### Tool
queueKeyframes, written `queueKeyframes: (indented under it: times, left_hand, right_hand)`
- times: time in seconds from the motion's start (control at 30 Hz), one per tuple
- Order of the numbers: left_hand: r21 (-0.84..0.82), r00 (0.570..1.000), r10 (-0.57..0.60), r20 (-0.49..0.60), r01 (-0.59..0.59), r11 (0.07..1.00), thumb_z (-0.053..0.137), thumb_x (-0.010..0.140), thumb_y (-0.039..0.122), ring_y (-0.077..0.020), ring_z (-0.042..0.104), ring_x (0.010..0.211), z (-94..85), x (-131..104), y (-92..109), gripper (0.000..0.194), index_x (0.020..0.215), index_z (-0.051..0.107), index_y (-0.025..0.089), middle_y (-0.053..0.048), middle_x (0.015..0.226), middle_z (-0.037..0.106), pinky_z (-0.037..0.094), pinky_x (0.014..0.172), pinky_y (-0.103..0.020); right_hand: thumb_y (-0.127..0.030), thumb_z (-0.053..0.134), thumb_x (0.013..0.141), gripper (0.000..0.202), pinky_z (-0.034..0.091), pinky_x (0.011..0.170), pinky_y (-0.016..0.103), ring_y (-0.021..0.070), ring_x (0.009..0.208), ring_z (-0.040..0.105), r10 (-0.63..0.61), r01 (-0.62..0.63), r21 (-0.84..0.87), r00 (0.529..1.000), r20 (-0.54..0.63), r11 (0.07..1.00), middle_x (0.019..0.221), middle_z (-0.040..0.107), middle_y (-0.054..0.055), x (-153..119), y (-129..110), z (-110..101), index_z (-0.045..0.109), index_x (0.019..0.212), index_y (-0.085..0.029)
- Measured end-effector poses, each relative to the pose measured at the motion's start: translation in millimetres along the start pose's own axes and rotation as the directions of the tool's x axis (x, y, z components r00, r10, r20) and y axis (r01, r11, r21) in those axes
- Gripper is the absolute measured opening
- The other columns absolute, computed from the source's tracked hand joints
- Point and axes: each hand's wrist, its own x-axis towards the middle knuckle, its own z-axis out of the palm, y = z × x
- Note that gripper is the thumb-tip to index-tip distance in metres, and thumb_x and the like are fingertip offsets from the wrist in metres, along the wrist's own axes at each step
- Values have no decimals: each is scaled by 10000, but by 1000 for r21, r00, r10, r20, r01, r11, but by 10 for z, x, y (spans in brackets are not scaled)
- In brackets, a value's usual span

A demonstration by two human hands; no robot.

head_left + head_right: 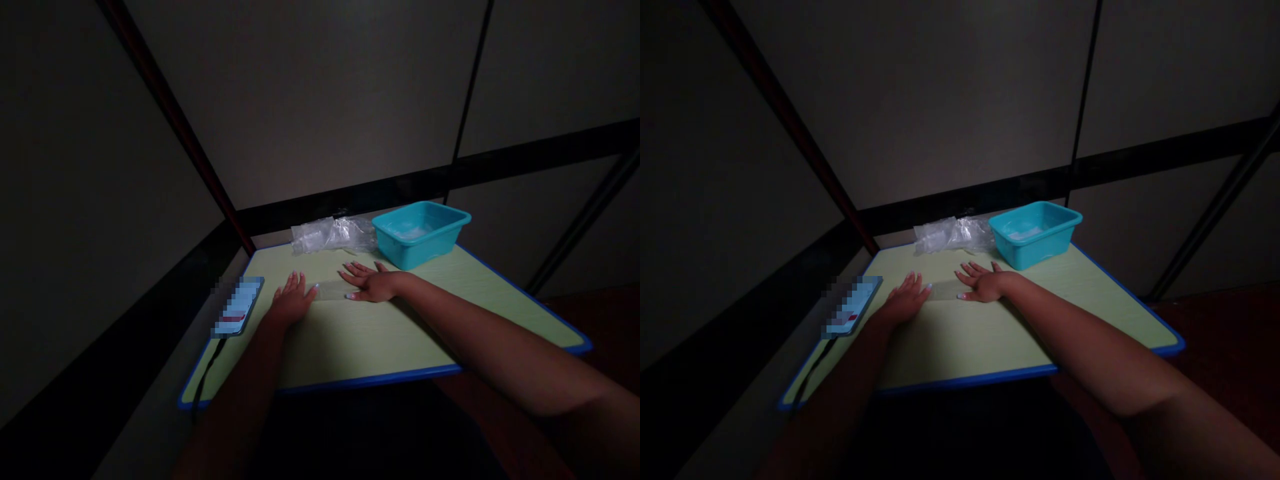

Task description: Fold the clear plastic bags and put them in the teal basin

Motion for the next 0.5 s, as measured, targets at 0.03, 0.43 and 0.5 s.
queueKeyframes:
  times: [0.03,0.43,0.5]
  left_hand:
    - [-7,1000,-26,-7,26,1000,188,927,551,-246,33,1450,-10,11,-43,700,1489,174,133,-138,1566,48,128,1129,-524]
    - [1,956,-109,-274,113,994,424,893,439,-341,260,1395,-54,111,-364,522,1315,505,141,-196,1476,365,257,1074,-515]
    - [5,950,-92,-299,98,995,449,884,380,-328,342,1351,-63,119,-387,426,1227,568,157,-180,1399,472,292,1052,-486]
  right_hand:
    - [-642,318,893,775,7,1043,694,303,1424,-82,1,-1,6,1000,0,1000,1559,-97,55,-2,-1,-4,4,1504,-283]
    - [-625,310,902,733,12,1041,693,310,1422,-69,54,-52,43,997,-62,998,1562,-67,73,18,59,17,69,1504,-284]
    - [-654,337,882,758,18,1030,705,320,1419,-74,62,-61,25,998,-31,998,1562,-73,72,21,85,1,68,1500,-307]
